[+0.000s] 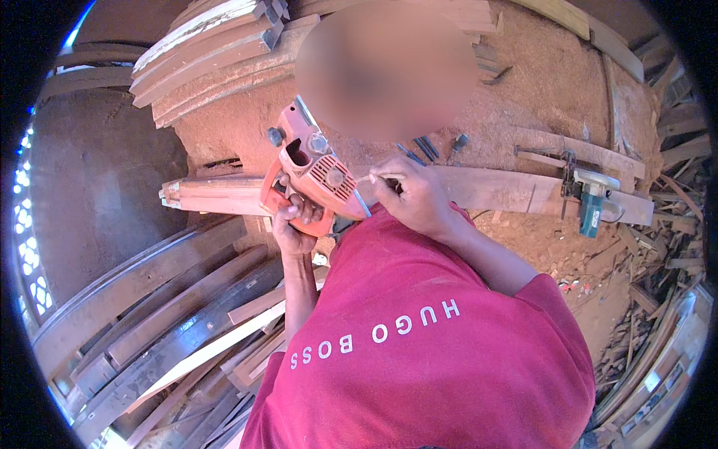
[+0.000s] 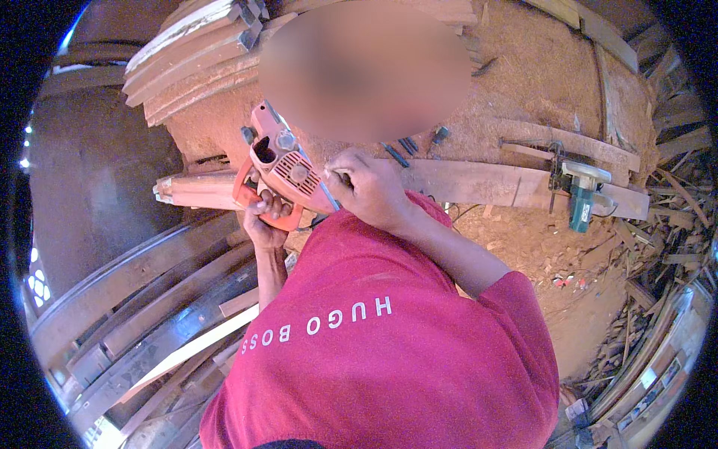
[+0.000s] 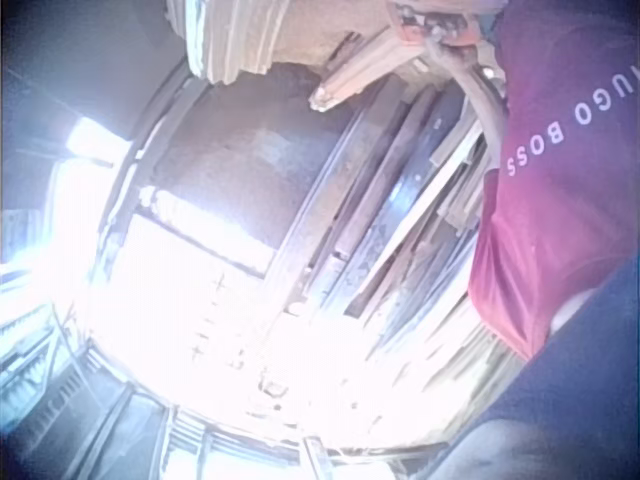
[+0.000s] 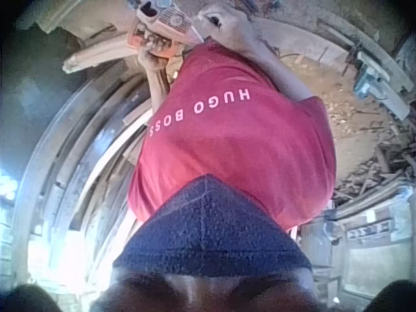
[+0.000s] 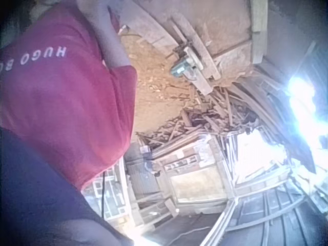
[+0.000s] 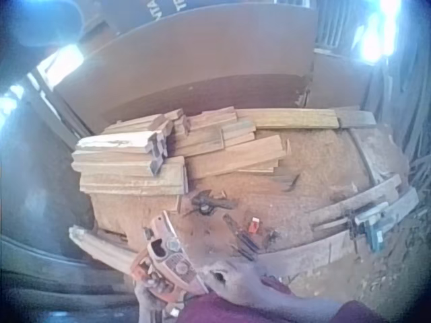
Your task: The person holds an electric power planer and uses a thin wooden stick to apply a substance through the ventilation slots of the tool's casing.
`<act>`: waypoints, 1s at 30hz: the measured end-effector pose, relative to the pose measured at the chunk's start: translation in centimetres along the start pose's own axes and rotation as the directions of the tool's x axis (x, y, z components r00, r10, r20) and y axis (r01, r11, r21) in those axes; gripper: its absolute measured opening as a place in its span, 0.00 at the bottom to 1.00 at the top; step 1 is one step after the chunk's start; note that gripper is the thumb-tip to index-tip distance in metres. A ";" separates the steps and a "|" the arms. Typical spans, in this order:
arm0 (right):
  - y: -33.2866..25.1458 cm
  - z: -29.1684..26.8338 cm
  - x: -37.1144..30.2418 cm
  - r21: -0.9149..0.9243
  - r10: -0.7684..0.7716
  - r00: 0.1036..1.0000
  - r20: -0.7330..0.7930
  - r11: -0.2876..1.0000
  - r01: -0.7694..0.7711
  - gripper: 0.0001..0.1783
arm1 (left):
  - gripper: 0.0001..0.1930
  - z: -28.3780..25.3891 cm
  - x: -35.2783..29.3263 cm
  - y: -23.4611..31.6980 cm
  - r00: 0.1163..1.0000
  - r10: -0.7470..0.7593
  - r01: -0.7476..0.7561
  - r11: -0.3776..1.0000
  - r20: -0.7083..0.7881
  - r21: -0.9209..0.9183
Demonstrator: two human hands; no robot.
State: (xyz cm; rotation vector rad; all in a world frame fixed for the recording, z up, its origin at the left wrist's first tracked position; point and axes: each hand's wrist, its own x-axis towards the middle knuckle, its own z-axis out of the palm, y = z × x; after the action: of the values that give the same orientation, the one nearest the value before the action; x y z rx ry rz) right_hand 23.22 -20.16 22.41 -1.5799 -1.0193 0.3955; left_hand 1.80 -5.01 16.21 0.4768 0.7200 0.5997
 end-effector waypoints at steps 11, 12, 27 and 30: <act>-0.3 0.7 1.5 -0.110 0.052 0.986 0.156 0.993 -0.035 0.09 | 0.07 0.6 -0.2 0.7 0.996 -0.037 0.033 0.998 0.080 0.053; 0.0 0.8 1.4 -0.056 0.114 0.979 0.171 0.993 -0.106 0.09 | 0.07 0.4 -0.1 0.8 0.995 -0.038 0.034 0.998 0.088 0.050; 1.7 2.3 -1.2 0.140 0.283 0.958 -0.046 0.951 -0.274 0.10 | 0.05 -0.4 0.1 0.0 0.999 -0.008 0.009 1.000 0.042 -0.012; 0.8 1.7 -0.9 0.105 0.240 0.969 -0.067 0.967 -0.232 0.10 | 0.06 -0.5 0.1 -0.2 1.000 -0.009 0.009 1.000 0.026 -0.005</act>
State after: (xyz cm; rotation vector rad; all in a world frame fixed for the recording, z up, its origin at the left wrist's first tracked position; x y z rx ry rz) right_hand 21.79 -19.80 20.90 -1.6216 -0.7421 0.5326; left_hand 1.53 -5.03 15.68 0.4752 0.6958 0.5859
